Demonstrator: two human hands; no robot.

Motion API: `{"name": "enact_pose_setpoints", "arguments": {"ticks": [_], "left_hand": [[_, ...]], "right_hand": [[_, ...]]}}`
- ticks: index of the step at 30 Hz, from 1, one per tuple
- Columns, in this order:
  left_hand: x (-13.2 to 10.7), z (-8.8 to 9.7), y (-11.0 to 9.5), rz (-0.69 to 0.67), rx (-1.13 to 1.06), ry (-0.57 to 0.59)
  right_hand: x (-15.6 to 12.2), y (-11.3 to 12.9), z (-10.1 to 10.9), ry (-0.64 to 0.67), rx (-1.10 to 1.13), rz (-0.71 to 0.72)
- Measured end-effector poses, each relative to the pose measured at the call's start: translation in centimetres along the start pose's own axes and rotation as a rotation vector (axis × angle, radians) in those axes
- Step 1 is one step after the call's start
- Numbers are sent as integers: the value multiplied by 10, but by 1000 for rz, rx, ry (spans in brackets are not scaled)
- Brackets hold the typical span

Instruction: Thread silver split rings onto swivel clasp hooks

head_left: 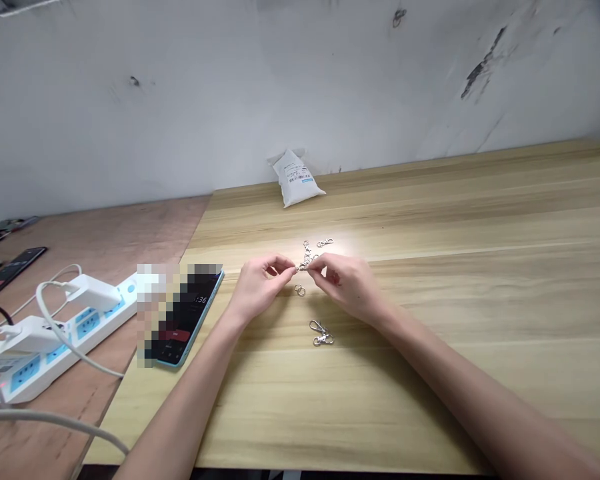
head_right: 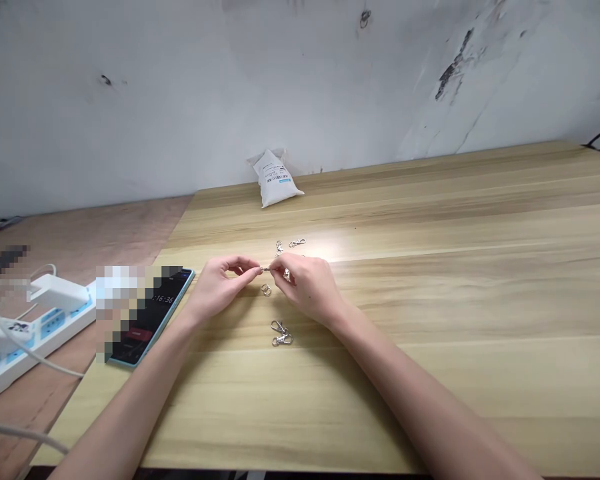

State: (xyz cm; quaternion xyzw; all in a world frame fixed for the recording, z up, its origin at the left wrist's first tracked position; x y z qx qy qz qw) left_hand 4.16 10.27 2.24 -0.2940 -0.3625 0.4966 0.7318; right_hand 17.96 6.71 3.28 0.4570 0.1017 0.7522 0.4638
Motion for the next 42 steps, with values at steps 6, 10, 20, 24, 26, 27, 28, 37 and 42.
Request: {"name": "enact_pose_setpoints", "arguments": {"ticks": [6, 10, 20, 24, 26, 27, 28, 37, 42], "left_hand": [[2, 6, -2, 18, -23, -50], [3, 4, 4, 106, -124, -39], [2, 0, 9, 130, -166, -25], [1, 0, 7, 111, -149, -23], [1, 0, 8, 124, -156, -17], [1, -1, 9, 135, -163, -11], [1, -1, 9, 144, -169, -9], [0, -2, 9, 153, -184, -7], [1, 0, 9, 153, -174, -24]], "right_hand": [[-3, 5, -5, 16, -54, 56], [-5, 11, -10, 42, -110, 104], [1, 2, 9, -71, -26, 31], [0, 2, 6, -55, -16, 44], [0, 3, 4, -46, -9, 52], [0, 3, 4, -42, -7, 55], [0, 3, 4, -41, -5, 57], [1, 6, 9, -41, 55, 26], [1, 8, 9, -44, 69, 38]]}}
Point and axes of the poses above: each hand's wrist, its own x-axis towards the middle knuckle, its own z-axis out of the back of the hand, y = z × x, the point moved 10 cm from there along x, towards the middle knuckle, and after that the axes turned 6 degrees about -y, right-handed, at the moved point
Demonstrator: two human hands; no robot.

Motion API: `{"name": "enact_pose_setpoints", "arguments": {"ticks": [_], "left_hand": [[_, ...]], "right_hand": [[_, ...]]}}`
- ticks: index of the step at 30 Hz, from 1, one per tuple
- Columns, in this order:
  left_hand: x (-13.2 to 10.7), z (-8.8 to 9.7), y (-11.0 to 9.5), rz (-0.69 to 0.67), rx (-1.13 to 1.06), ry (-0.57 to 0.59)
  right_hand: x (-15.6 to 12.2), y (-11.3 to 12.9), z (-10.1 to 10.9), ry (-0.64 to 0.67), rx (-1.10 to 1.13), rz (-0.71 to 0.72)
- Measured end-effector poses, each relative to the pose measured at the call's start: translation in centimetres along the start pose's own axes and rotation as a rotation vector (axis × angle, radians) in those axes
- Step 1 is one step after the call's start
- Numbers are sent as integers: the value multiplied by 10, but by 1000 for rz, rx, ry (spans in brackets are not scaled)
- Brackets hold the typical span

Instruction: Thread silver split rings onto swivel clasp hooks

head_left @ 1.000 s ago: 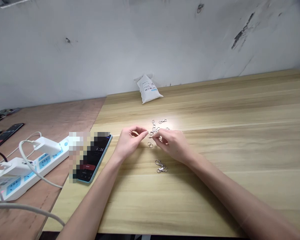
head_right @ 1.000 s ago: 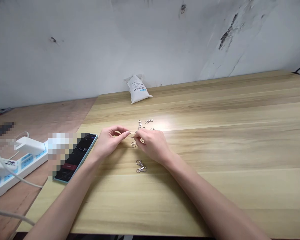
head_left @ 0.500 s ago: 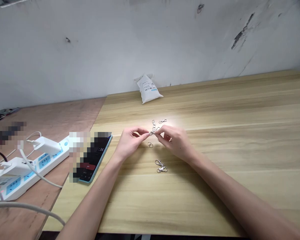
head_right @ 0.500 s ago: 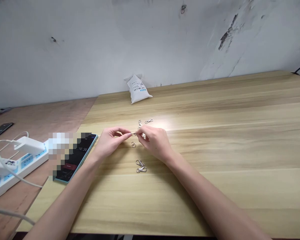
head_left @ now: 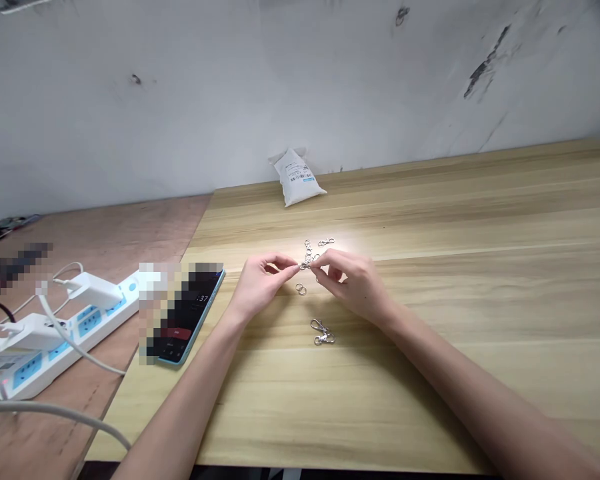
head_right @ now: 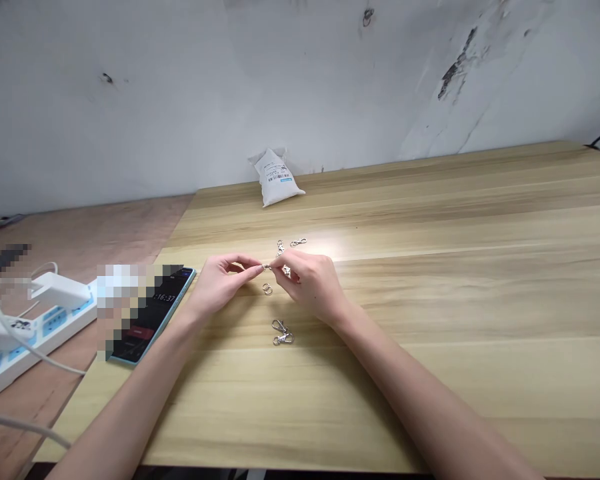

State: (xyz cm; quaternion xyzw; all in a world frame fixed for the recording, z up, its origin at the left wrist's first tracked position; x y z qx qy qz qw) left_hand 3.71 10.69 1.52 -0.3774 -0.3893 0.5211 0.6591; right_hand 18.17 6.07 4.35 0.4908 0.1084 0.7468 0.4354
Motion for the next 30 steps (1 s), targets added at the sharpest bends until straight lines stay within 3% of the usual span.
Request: {"name": "enact_pose_setpoints", "arguments": {"ticks": [12, 21, 30], "left_hand": [[0, 1, 6, 81, -101, -3], [-1, -3, 16, 173, -214, 41], [-3, -13, 12, 183, -298, 100]], "right_hand": [[0, 5, -1, -7, -151, 67], [-1, -15, -8, 63, -77, -48], [0, -20, -5, 10, 119, -207]]}}
Point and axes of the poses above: each hand's wrist, its own x-axis towards the middle knuckle, its own z-axis out of the back of the hand, y = z × x, the point moved 10 cm from there along x, towards the middle knuckle, and after that the axes turned 6 degrees about -y, right-handed, at the moved point
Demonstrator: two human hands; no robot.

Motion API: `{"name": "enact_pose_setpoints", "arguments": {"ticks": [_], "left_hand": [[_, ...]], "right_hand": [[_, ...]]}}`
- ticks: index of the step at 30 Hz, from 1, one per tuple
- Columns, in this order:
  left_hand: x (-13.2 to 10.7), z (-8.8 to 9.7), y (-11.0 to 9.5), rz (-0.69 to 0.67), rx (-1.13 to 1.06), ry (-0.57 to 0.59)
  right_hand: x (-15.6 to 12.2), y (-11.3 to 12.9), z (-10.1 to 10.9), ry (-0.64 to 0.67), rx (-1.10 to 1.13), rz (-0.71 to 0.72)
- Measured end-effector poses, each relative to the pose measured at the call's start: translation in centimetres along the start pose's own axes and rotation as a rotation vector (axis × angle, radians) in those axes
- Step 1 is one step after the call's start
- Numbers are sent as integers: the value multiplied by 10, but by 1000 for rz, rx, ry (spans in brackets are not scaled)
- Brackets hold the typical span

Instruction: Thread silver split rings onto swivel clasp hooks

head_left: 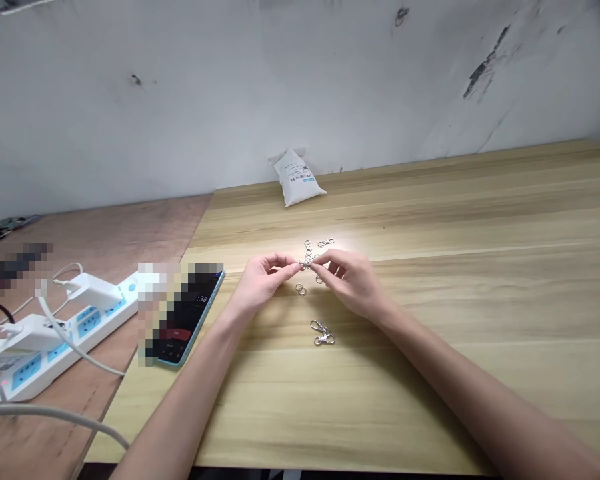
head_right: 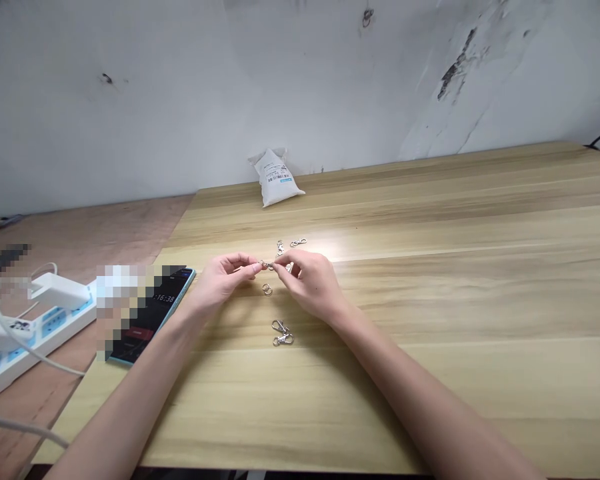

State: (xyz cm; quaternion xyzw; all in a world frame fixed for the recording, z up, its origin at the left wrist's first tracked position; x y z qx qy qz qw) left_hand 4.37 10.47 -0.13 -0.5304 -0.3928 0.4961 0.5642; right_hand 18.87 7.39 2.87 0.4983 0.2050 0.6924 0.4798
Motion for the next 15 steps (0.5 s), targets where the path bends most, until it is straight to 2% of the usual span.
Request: {"name": "enact_pose_setpoints", "arguments": {"ticks": [4, 8, 15], "left_hand": [[-3, 2, -5, -20, 20, -42], [-3, 8, -9, -57, 47, -103], [0, 6, -2, -27, -9, -63]], "right_hand": [[0, -5, -2, 14, 121, -100], [0, -4, -6, 48, 152, -123], [-1, -8, -7, 69, 222, -154]]}}
Point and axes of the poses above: each hand's wrist, its own x-axis towards the middle knuckle, its own z-axis out of the back of the hand, y = z × x, the point moved 10 cm from there along x, towards the middle knuckle, and after that the axes turned 6 degrees about -y, right-handed, at the moved point
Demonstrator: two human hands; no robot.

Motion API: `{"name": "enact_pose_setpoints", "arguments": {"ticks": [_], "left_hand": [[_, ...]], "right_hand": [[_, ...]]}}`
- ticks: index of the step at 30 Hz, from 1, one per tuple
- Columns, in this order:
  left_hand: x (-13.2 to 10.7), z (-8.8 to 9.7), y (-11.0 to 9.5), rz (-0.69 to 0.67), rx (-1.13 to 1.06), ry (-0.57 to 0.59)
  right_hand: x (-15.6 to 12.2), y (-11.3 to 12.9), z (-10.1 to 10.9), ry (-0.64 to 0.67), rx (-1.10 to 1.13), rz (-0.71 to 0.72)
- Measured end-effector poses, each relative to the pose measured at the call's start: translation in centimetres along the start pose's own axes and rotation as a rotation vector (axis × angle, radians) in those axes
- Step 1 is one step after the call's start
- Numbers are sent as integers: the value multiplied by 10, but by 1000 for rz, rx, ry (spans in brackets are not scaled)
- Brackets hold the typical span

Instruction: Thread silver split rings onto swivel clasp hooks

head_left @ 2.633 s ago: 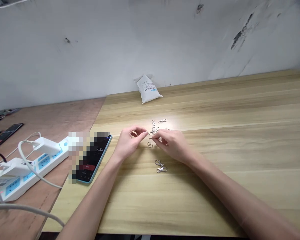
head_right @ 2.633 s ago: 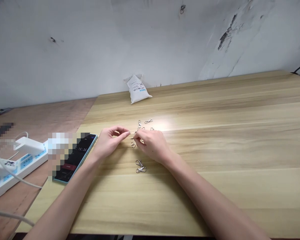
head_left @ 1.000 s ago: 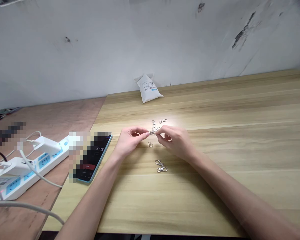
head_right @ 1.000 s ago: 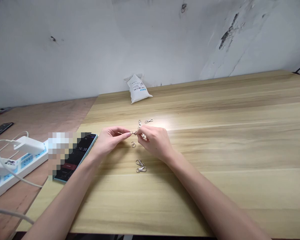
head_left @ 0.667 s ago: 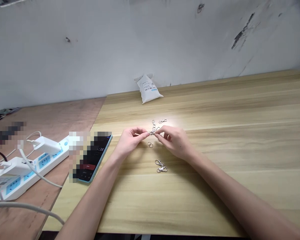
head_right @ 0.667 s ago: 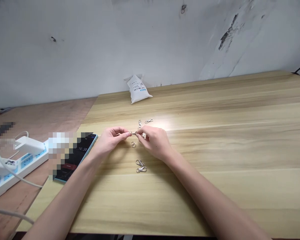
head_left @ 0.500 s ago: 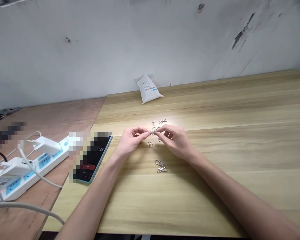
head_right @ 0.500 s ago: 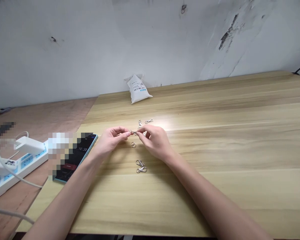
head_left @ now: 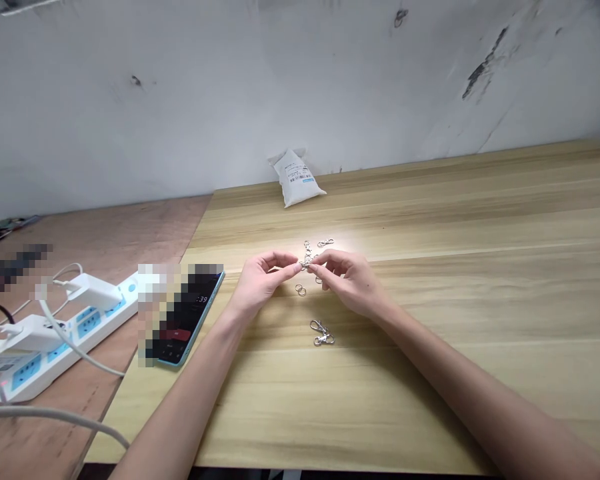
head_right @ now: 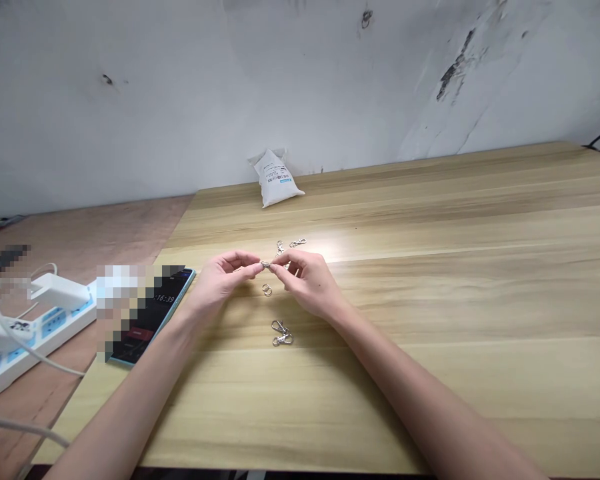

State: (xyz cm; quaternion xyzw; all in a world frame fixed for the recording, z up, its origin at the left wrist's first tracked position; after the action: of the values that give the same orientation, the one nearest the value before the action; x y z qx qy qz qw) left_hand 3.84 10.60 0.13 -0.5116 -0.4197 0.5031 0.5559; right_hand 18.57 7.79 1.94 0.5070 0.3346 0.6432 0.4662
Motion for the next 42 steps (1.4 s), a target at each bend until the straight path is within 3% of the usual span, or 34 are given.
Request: {"name": "enact_pose_setpoints", "arguments": {"ticks": [8, 20, 29, 33, 39, 42], "left_hand": [[-3, -13, -3, -3, 5, 138], [-2, -9, -9, -57, 9, 124], [-7, -17, -15, -133, -75, 279], [-7, -15, -24, -250, -29, 246], [-22, -10, -55, -674, 389, 11], [-30, -12, -64, -792, 451, -30]], "right_hand": [[0, -3, -1, 25, 91, -47], [0, -11, -1, 37, 195, -185], [-6, -15, -15, 244, 430, -366], [-9, -20, -23, 318, 509, -420], [-13, -28, -25, 313, 573, -560], [-11, -31, -17, 247, 536, -573]]}}
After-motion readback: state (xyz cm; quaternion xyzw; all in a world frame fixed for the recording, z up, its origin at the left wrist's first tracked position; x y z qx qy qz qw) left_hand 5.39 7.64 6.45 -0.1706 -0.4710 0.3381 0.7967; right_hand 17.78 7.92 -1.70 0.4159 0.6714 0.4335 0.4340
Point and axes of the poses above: each hand's wrist, its own x-axis towards the middle knuckle, its own z-axis out of the back of the hand, y = z × x, the point moved 10 cm from there along x, towards the middle knuckle, and after that the axes turned 6 degrees about -y, right-handed, at the moved point
